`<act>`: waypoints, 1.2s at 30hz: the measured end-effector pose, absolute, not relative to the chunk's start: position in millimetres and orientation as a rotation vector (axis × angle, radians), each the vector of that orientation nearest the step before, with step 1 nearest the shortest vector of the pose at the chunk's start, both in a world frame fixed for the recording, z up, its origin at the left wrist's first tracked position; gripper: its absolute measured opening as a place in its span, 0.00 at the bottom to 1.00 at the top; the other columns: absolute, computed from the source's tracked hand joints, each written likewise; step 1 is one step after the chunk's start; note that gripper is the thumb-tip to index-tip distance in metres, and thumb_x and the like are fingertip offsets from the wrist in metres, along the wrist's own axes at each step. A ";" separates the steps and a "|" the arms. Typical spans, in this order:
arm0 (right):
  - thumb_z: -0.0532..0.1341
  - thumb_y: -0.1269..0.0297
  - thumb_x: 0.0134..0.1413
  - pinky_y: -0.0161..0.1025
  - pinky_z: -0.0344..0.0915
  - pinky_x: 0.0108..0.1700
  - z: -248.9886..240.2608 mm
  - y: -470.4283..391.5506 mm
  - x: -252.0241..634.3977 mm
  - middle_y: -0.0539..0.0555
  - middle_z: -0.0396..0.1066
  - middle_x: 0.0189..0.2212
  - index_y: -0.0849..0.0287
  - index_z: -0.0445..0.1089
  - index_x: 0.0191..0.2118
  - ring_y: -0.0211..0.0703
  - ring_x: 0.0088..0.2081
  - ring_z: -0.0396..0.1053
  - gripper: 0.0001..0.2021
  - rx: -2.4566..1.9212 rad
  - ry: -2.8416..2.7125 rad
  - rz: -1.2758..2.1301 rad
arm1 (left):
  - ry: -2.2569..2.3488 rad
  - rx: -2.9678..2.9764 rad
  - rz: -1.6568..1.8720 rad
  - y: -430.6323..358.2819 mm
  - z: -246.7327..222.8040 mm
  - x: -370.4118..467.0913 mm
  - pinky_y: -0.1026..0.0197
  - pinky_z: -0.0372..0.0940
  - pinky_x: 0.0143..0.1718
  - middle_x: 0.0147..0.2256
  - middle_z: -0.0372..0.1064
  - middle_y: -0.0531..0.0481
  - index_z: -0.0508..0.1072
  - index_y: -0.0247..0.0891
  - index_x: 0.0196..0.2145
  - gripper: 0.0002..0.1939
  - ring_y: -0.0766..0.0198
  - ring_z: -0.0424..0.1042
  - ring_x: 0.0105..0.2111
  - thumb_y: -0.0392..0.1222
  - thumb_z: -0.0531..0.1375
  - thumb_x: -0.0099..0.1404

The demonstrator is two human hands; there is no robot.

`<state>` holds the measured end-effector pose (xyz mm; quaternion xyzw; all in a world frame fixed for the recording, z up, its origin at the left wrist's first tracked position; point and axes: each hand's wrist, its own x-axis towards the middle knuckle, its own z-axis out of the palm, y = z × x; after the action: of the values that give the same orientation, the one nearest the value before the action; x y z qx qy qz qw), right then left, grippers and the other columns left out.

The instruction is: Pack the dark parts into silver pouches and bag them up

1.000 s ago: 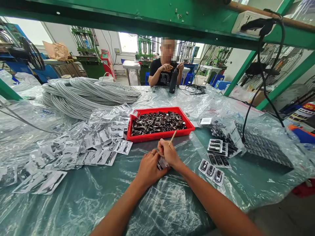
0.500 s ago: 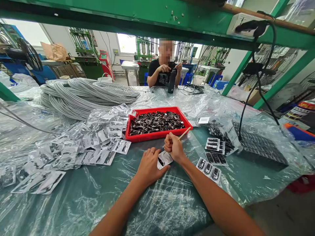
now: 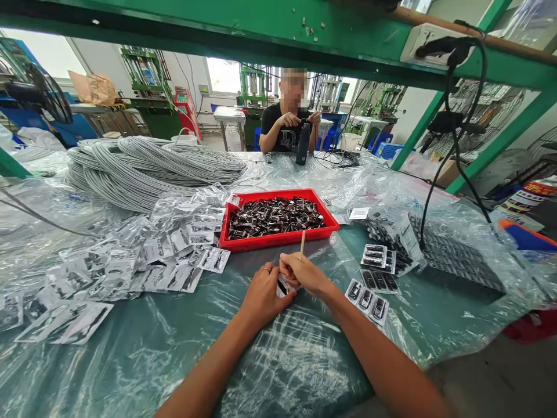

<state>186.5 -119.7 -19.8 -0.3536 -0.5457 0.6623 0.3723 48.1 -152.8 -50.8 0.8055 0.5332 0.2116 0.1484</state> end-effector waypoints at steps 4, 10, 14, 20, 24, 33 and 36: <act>0.57 0.49 0.56 0.31 0.41 0.19 -10.9 -117.8 212.7 0.39 0.47 0.15 0.55 0.54 0.25 0.30 0.15 0.43 0.18 -1.200 -1.448 1.465 | 1.578 2.124 0.742 -155.9 -45.5 37.9 0.50 0.67 0.46 0.42 0.68 0.44 0.70 0.36 0.43 0.20 0.52 0.71 0.42 0.42 0.65 0.52; 0.62 0.72 0.53 0.43 0.67 0.42 -25.5 -134.7 236.6 0.58 0.70 0.36 0.61 0.70 0.41 0.49 0.38 0.70 0.08 -1.548 -2.086 0.375 | 1.342 1.479 1.045 -148.5 -37.5 11.4 0.57 0.68 0.36 0.35 0.75 0.47 0.69 0.36 0.43 0.26 0.56 0.74 0.35 0.53 0.67 0.50; 0.56 0.72 0.59 0.48 0.66 0.54 -3.6 -138.1 204.8 0.63 0.68 0.47 0.63 0.70 0.50 0.52 0.49 0.67 0.15 -1.197 -2.134 -0.032 | 1.322 1.187 1.330 -129.0 -22.8 19.7 0.59 0.67 0.30 0.32 0.75 0.46 0.73 0.34 0.40 0.30 0.59 0.74 0.30 0.65 0.61 0.54; 0.54 0.72 0.61 0.50 0.64 0.58 27.9 -94.3 148.5 0.69 0.68 0.51 0.72 0.69 0.54 0.56 0.53 0.64 0.17 -1.139 -2.096 -0.147 | 1.155 0.914 1.703 -79.9 3.7 50.3 0.59 0.67 0.37 0.35 0.76 0.44 0.76 0.33 0.36 0.28 0.59 0.74 0.34 0.58 0.70 0.43; 0.54 0.69 0.63 0.49 0.63 0.59 27.2 -59.6 135.3 0.68 0.69 0.52 0.70 0.70 0.53 0.55 0.54 0.65 0.17 -1.199 -1.920 -0.018 | 1.079 0.832 1.819 -47.4 10.4 51.8 0.59 0.67 0.39 0.34 0.77 0.45 0.77 0.33 0.35 0.26 0.61 0.73 0.34 0.54 0.70 0.42; 0.61 0.63 0.60 0.40 0.66 0.40 18.6 -5.5 157.8 0.56 0.78 0.31 0.57 0.78 0.33 0.46 0.33 0.74 0.09 -1.147 -1.759 0.498 | 1.166 1.218 1.559 -21.0 3.1 25.0 0.62 0.65 0.30 0.30 0.75 0.47 0.77 0.34 0.34 0.21 0.61 0.72 0.29 0.55 0.66 0.51; 0.58 0.68 0.60 0.41 0.67 0.41 15.5 3.2 174.6 0.55 0.79 0.33 0.57 0.78 0.36 0.46 0.33 0.74 0.10 -1.151 -1.786 0.588 | 1.303 1.175 1.549 -15.5 -5.3 20.8 0.61 0.66 0.31 0.31 0.75 0.45 0.76 0.33 0.34 0.19 0.59 0.73 0.31 0.51 0.65 0.50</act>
<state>174.6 3.2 15.5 -0.4657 -0.7230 0.2379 0.4514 20.8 -15.5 -5.3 0.4625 0.5125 0.6094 0.3900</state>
